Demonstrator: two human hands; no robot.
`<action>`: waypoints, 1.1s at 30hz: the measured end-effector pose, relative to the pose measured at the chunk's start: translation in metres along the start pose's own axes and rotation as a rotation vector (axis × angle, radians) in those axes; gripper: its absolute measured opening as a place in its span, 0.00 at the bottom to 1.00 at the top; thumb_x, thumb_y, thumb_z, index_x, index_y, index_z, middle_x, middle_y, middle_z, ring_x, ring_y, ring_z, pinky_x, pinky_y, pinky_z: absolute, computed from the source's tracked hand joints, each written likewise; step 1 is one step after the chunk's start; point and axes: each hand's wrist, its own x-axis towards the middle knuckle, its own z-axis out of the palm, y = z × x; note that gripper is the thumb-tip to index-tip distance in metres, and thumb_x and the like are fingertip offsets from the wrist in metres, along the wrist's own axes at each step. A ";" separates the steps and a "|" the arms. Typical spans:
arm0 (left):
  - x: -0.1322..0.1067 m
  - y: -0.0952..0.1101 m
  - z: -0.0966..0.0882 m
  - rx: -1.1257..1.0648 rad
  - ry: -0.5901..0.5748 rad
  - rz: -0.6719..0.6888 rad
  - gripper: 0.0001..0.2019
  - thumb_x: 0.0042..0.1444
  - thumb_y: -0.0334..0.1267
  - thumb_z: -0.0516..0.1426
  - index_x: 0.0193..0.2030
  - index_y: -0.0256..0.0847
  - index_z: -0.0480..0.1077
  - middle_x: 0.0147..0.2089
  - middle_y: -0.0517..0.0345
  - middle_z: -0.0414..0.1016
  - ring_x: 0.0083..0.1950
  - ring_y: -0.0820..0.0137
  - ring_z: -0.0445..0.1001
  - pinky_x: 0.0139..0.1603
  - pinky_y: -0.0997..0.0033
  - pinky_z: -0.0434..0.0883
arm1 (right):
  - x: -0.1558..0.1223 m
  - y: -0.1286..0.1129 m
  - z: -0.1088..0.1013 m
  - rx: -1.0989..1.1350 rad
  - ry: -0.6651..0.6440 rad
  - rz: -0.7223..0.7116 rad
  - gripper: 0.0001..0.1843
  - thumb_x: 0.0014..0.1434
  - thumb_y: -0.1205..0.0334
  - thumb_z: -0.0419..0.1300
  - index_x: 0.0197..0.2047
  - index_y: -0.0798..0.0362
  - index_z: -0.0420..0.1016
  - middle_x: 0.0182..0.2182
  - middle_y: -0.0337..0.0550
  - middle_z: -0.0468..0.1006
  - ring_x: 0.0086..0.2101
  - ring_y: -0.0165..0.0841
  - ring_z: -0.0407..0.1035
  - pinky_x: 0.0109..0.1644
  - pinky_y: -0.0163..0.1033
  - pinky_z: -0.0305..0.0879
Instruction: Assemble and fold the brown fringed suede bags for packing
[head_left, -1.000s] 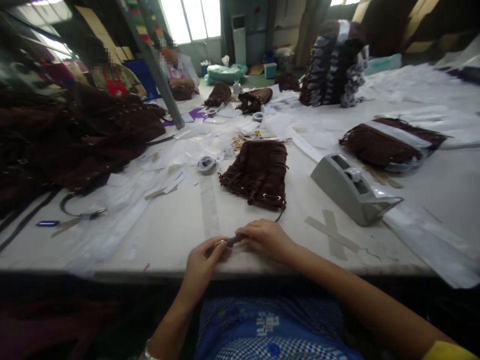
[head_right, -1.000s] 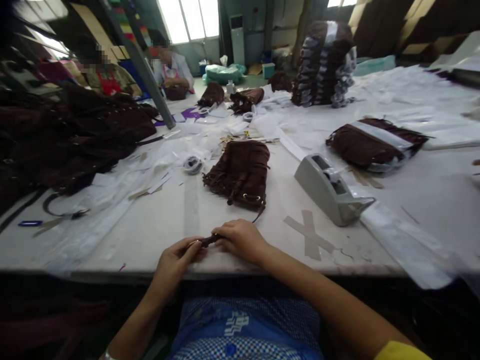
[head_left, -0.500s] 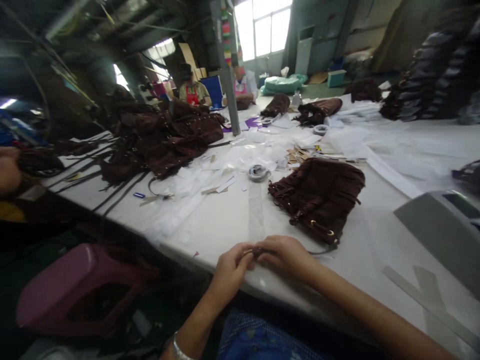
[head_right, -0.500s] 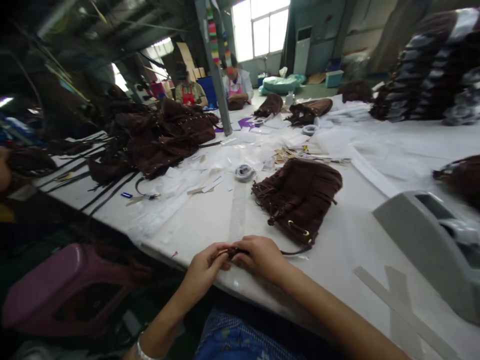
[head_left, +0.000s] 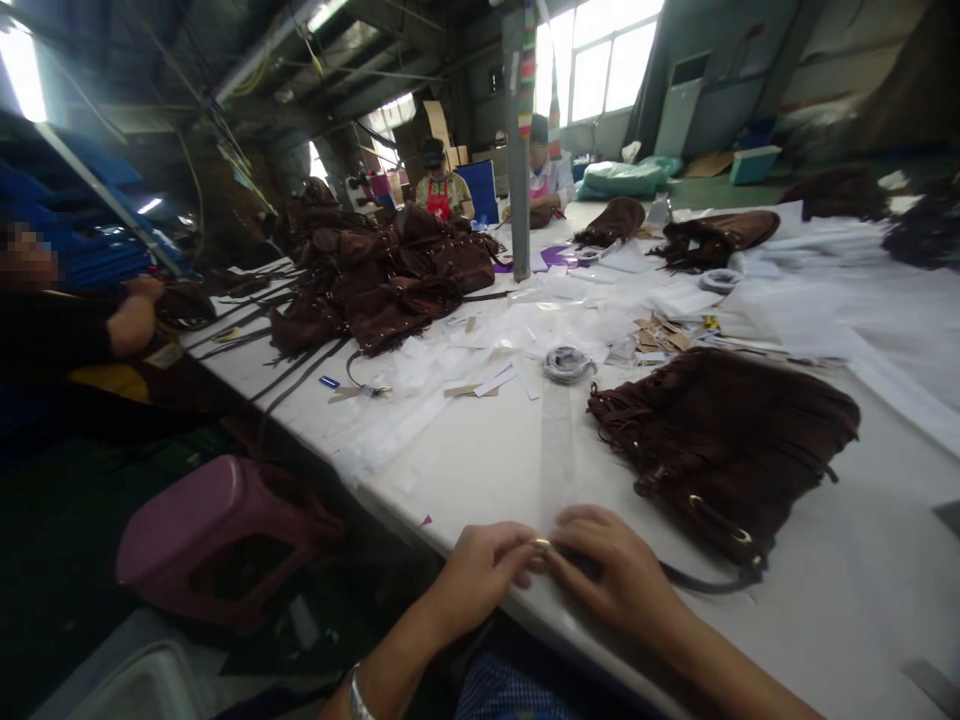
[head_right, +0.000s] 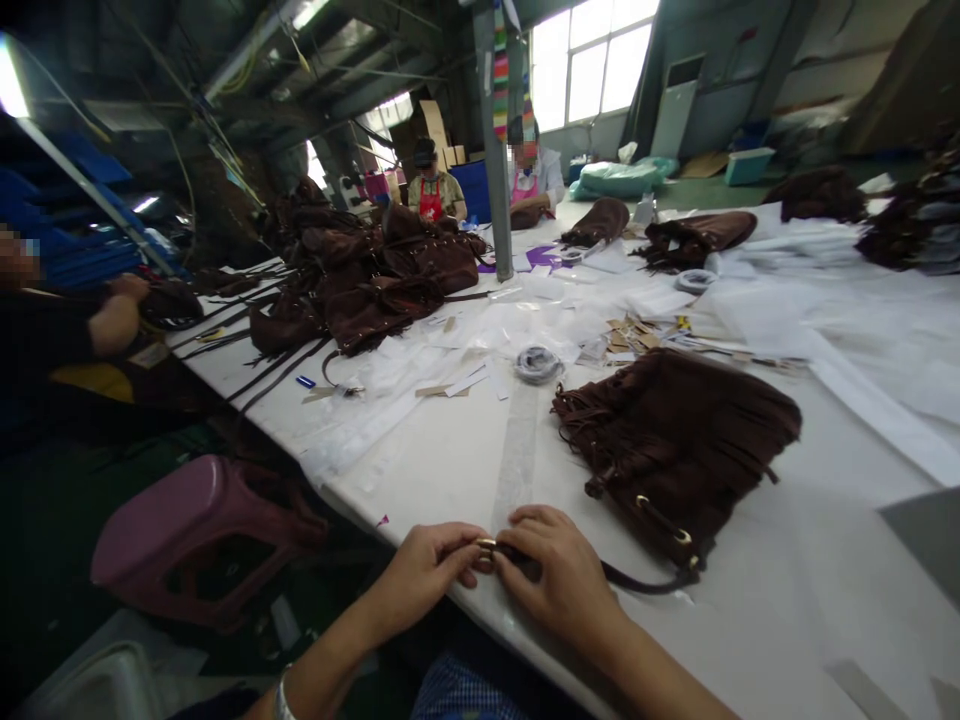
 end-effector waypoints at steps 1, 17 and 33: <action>0.000 0.002 -0.004 0.062 -0.004 0.021 0.16 0.63 0.47 0.54 0.45 0.40 0.79 0.38 0.52 0.80 0.34 0.68 0.77 0.35 0.71 0.73 | 0.000 0.000 0.001 0.006 -0.009 0.001 0.09 0.64 0.59 0.57 0.39 0.48 0.79 0.36 0.46 0.79 0.42 0.40 0.71 0.48 0.44 0.66; 0.100 -0.008 -0.220 0.321 0.910 -0.057 0.09 0.45 0.32 0.66 0.33 0.38 0.71 0.44 0.47 0.78 0.56 0.55 0.70 0.52 0.63 0.66 | -0.002 0.016 0.007 0.058 -0.051 0.011 0.11 0.66 0.56 0.54 0.43 0.46 0.78 0.39 0.48 0.79 0.42 0.42 0.73 0.46 0.48 0.71; 0.017 -0.013 -0.016 -1.051 0.588 -0.188 0.07 0.55 0.23 0.62 0.38 0.36 0.73 0.41 0.52 0.80 0.44 0.70 0.80 0.50 0.69 0.77 | -0.003 0.000 -0.022 0.587 -0.065 0.182 0.19 0.65 0.48 0.57 0.46 0.53 0.81 0.47 0.48 0.79 0.41 0.39 0.73 0.46 0.41 0.70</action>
